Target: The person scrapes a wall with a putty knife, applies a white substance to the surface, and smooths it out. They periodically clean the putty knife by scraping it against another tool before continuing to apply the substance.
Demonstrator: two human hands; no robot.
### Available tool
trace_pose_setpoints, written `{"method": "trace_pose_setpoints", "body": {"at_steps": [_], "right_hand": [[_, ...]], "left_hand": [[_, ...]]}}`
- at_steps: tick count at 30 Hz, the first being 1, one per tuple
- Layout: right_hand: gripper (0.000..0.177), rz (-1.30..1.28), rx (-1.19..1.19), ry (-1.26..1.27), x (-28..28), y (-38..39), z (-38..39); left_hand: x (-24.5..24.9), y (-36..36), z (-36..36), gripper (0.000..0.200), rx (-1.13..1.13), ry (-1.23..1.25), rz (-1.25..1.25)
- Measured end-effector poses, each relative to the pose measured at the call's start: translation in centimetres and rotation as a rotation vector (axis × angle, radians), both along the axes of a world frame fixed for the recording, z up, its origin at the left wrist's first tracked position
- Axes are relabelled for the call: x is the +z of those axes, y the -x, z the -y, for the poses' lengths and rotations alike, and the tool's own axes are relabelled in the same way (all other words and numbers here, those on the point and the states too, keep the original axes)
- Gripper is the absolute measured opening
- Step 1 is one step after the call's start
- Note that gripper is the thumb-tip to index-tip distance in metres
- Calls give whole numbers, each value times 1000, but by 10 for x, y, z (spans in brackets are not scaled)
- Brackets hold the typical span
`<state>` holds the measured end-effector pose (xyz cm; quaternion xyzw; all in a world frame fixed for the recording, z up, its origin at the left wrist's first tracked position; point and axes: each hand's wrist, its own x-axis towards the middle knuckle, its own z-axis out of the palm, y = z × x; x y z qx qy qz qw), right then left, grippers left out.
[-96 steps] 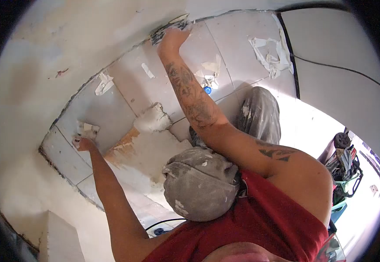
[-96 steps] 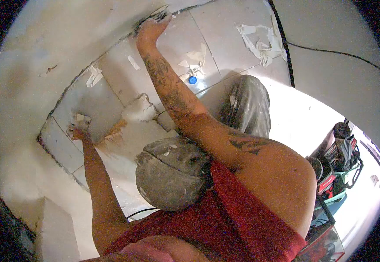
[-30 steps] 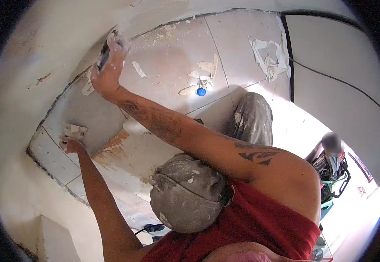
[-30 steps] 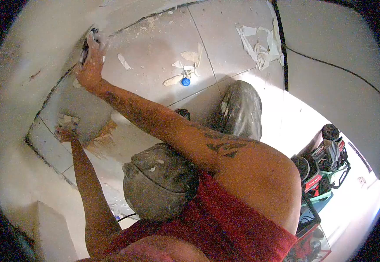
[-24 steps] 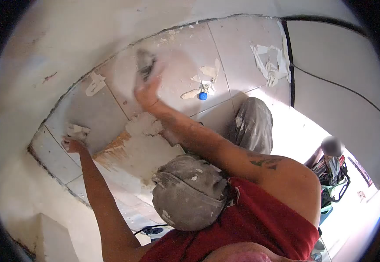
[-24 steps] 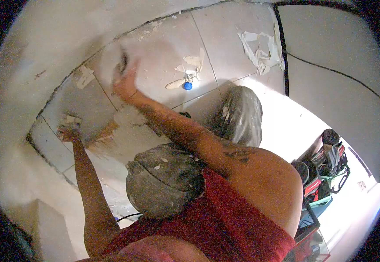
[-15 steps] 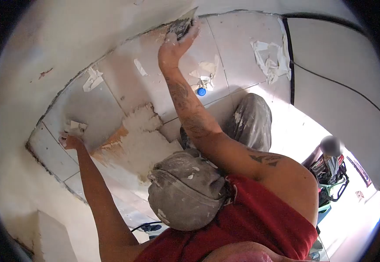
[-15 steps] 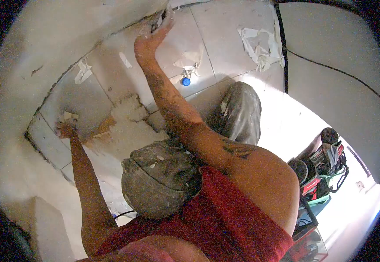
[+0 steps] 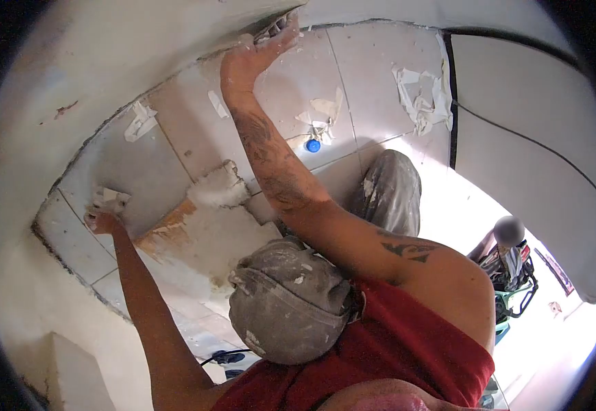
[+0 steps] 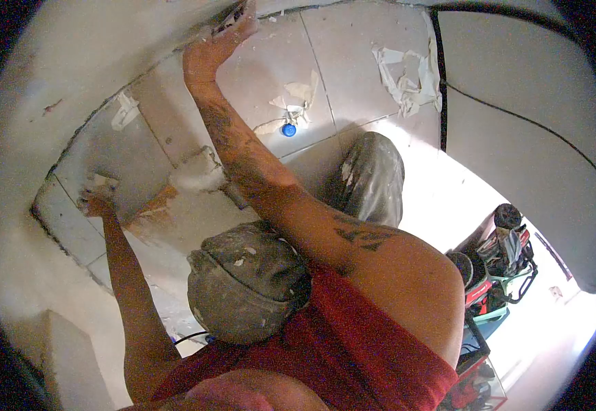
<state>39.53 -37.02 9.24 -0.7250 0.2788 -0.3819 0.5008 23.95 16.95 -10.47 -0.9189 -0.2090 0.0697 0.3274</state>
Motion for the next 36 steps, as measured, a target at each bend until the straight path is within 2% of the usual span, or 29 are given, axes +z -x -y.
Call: {"method": "trace_pose_setpoints", "body": {"at_steps": [4,7,11,13,14,16,17,18,20,22,24,27,30,31,33,36], "right_hand": [[74,-35,9,148,-11,0,-21],[74,-18,73,42,-4,7,-45],[75,52,195,-33,-11,13,-75],[74,40,310,2,5,26,-89],[74,40,333,-77,14,27,-94],[71,-30,421,-1,11,38,-94],[69,-62,465,41,7,44,-94],[68,-52,493,-33,5,52,-92],[66,-33,550,-180,-1,72,-80],[65,-45,358,-53,-13,76,-54],[65,-85,148,132,-14,70,-26],[64,34,120,-77,-7,51,4],[64,-5,153,-37,5,49,-7],[64,51,185,-102,5,48,-12],[62,155,247,-233,5,47,-28],[60,171,212,-123,5,36,-42]], "left_hand": [[0,3,-2,48,-41,9,93],[1,2,0,36,-165,68,308],[-2,-8,-1,35,-367,248,678],[5,-13,8,37,-347,348,760],[12,-13,16,38,-381,293,758],[11,-11,8,36,-319,212,603],[7,-9,0,52,-221,189,452],[0,-7,-8,75,-122,167,302],[-4,-7,-15,77,-61,436,426],[0,-5,-8,76,-34,414,384],[5,-3,8,72,-48,104,173],[8,-2,13,64,-127,-32,178],[30,-13,32,58,47,912,829],[32,-14,37,57,40,868,820],[33,-13,37,55,-29,562,648],[29,-10,35,52,-140,219,442]]}}
